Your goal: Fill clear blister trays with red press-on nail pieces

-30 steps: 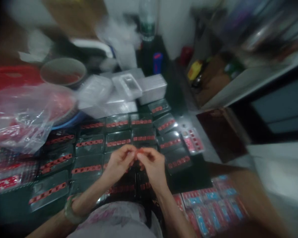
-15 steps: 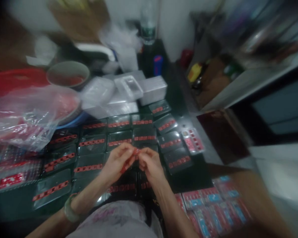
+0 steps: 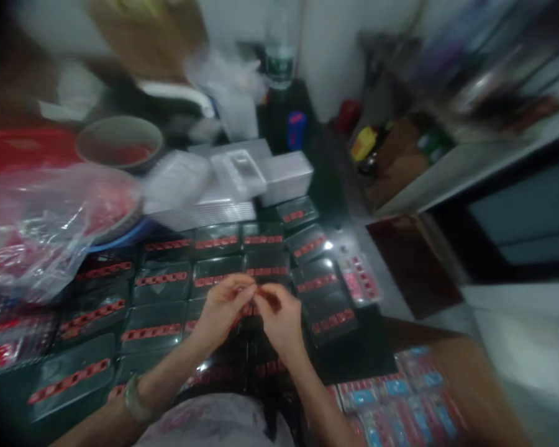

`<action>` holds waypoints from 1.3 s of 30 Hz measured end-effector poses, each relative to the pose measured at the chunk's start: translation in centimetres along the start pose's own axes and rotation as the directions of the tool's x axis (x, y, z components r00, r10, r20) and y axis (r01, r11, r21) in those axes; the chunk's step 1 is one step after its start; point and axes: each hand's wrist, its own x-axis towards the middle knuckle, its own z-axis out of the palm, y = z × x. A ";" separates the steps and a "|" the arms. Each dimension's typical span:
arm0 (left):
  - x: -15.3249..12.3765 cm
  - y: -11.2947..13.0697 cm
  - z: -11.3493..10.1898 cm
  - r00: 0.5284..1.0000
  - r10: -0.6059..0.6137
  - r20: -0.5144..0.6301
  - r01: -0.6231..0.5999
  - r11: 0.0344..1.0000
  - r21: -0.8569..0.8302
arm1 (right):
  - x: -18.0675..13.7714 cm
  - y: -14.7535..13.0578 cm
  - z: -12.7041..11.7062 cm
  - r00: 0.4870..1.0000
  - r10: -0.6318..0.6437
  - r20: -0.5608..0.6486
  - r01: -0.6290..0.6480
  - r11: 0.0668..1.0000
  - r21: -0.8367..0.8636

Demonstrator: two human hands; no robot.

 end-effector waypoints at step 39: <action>11.0 -2.0 -1.7 0.882 -0.430 0.194 0.472 0.800 -0.370 | 31.2 12.8 -7.3 0.982 -0.158 0.103 0.163 0.434 -0.886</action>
